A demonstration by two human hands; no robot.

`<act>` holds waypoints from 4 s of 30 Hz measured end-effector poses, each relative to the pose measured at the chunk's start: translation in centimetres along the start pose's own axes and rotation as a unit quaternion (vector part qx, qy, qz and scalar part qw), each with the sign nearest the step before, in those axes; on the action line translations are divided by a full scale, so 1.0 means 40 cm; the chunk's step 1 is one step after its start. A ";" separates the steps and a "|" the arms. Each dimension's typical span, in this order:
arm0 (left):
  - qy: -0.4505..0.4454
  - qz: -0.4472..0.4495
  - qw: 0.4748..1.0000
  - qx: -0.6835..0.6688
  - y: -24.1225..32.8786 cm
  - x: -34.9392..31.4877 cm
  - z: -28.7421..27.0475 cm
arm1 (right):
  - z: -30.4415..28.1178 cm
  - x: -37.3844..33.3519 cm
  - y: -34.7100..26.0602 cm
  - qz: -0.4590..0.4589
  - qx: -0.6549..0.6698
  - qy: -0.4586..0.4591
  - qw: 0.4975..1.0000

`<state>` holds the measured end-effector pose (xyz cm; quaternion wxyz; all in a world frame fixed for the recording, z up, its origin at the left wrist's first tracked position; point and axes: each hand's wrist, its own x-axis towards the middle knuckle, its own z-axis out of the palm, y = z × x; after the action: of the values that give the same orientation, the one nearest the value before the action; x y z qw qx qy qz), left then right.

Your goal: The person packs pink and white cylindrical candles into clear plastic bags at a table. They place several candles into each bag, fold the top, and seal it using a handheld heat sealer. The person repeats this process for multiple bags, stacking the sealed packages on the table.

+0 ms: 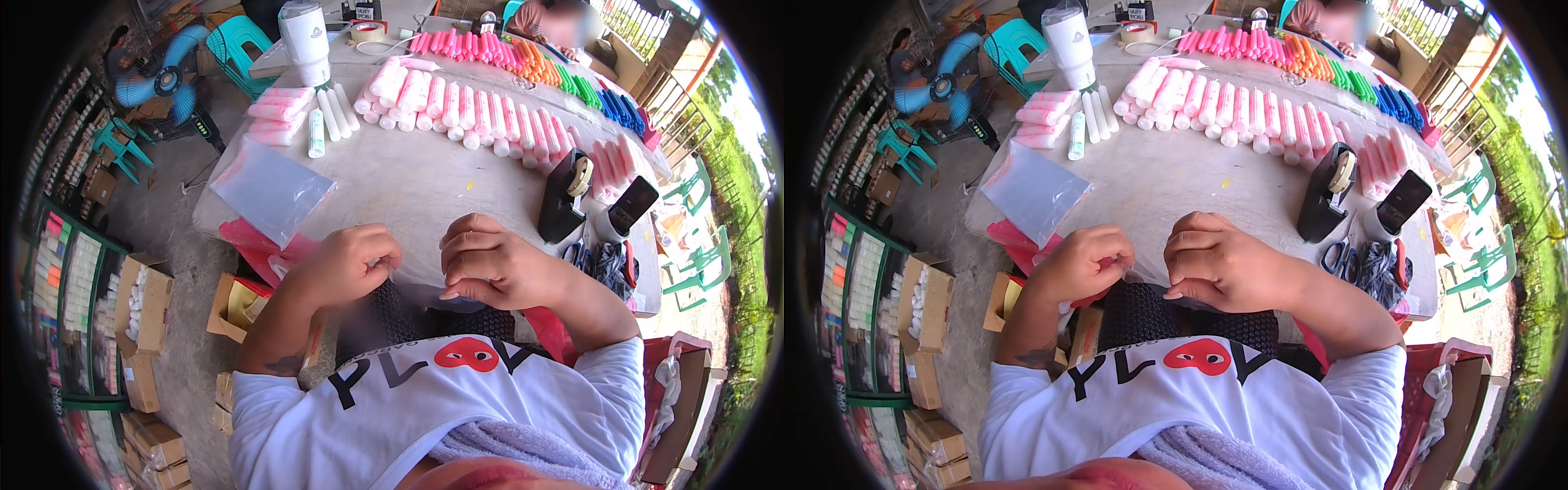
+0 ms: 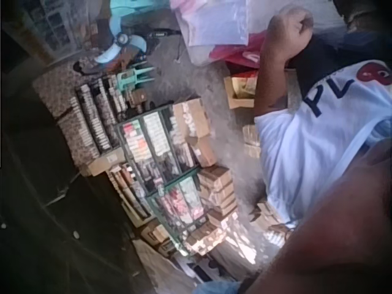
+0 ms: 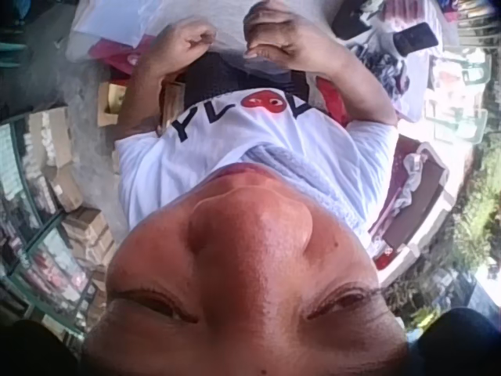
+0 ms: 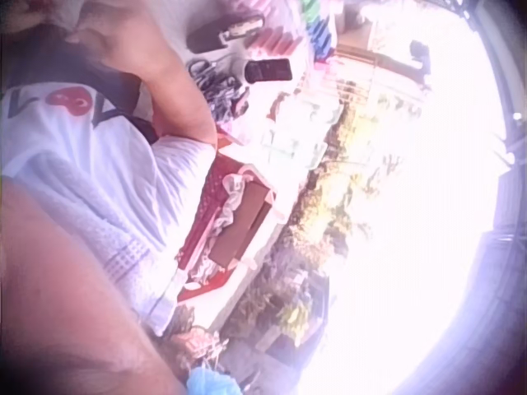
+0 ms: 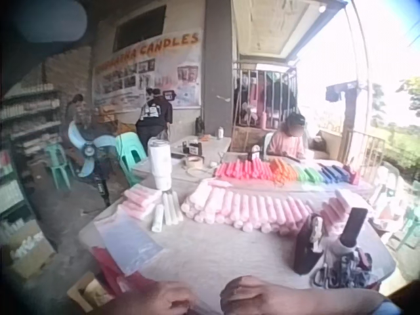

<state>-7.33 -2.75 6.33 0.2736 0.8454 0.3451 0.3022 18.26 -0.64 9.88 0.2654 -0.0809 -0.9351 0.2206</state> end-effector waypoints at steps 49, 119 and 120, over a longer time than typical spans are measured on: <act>0.111 0.070 0.991 -0.035 -0.270 0.031 0.154 | 0.081 0.454 0.747 0.436 -0.340 0.067 0.831; 0.219 0.032 0.972 0.078 -0.180 0.042 0.260 | -0.039 0.126 0.380 0.347 0.289 0.362 0.815; 0.217 0.030 0.973 0.074 -0.178 0.039 0.264 | -0.042 0.072 0.320 0.326 0.366 0.395 0.777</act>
<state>-2.01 0.08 -5.02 0.1199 0.7875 0.3923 0.4599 17.13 12.14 6.65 0.5330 -0.3574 -0.5150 0.5683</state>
